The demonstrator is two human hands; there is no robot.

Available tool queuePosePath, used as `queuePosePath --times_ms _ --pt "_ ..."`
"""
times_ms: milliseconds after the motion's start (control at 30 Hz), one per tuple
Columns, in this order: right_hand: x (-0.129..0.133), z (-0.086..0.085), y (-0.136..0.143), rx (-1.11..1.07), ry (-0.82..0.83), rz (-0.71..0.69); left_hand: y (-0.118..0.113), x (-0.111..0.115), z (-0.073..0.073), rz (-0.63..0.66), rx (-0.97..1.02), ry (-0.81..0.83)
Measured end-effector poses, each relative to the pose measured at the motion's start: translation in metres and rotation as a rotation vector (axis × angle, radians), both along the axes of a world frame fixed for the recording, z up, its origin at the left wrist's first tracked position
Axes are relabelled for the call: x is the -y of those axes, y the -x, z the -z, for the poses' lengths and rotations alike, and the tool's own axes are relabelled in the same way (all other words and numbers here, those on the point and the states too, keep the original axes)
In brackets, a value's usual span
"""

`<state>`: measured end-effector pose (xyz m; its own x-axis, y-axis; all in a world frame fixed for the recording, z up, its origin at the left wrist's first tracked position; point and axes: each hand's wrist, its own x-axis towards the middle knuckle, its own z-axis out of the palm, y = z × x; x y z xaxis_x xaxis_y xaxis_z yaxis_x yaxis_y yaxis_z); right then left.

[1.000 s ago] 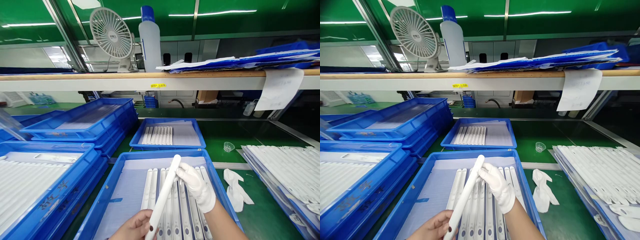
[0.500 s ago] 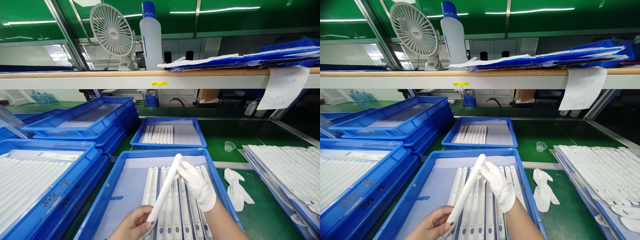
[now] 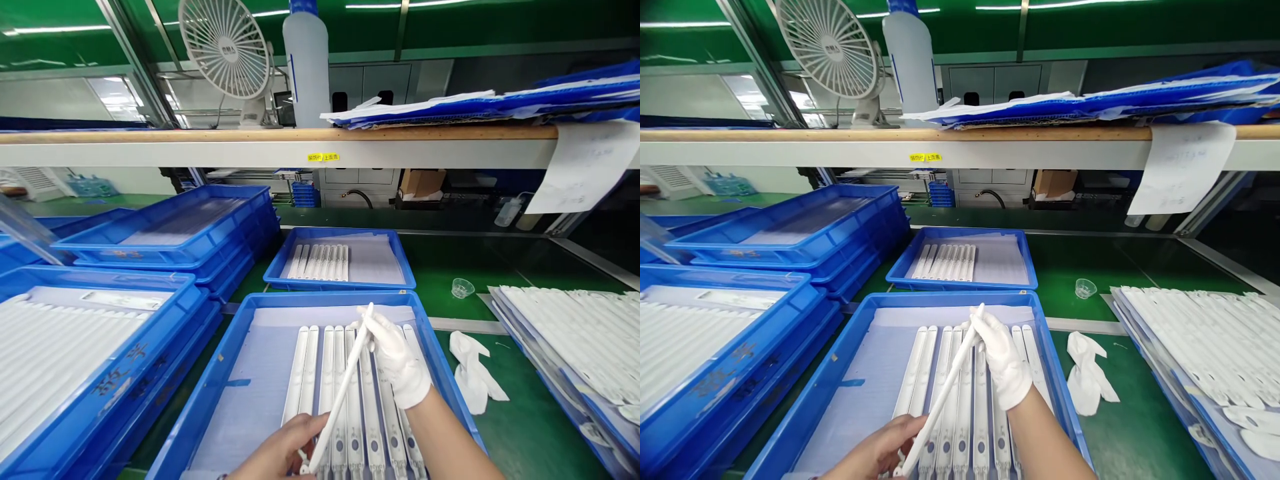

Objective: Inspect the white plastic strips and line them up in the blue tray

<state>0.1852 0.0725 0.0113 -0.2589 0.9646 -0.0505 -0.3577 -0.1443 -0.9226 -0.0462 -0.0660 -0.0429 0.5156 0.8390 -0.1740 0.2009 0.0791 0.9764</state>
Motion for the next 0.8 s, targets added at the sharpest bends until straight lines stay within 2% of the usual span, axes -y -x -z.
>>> queuePosePath --times_ms 100,200,400,600,700,800 --pt "-0.001 0.003 0.002 0.028 0.020 0.016 -0.005 0.005 0.005 -0.016 0.071 0.046" --pt "0.003 0.003 0.008 0.079 0.052 -0.087 -0.012 0.008 0.005 -0.048 0.107 0.075" --pt "0.030 0.002 0.035 0.272 0.040 -0.293 -0.022 -0.004 -0.005 -0.223 0.151 0.102" --pt "0.060 0.014 0.067 0.307 0.042 -0.463 -0.015 -0.023 -0.019 -0.342 0.084 0.090" --pt "0.061 0.014 0.070 0.330 0.007 -0.468 -0.008 -0.023 -0.018 -0.319 0.033 0.022" --pt "0.049 0.005 0.059 0.382 -0.010 -0.364 0.000 -0.017 -0.015 -0.257 -0.086 -0.101"
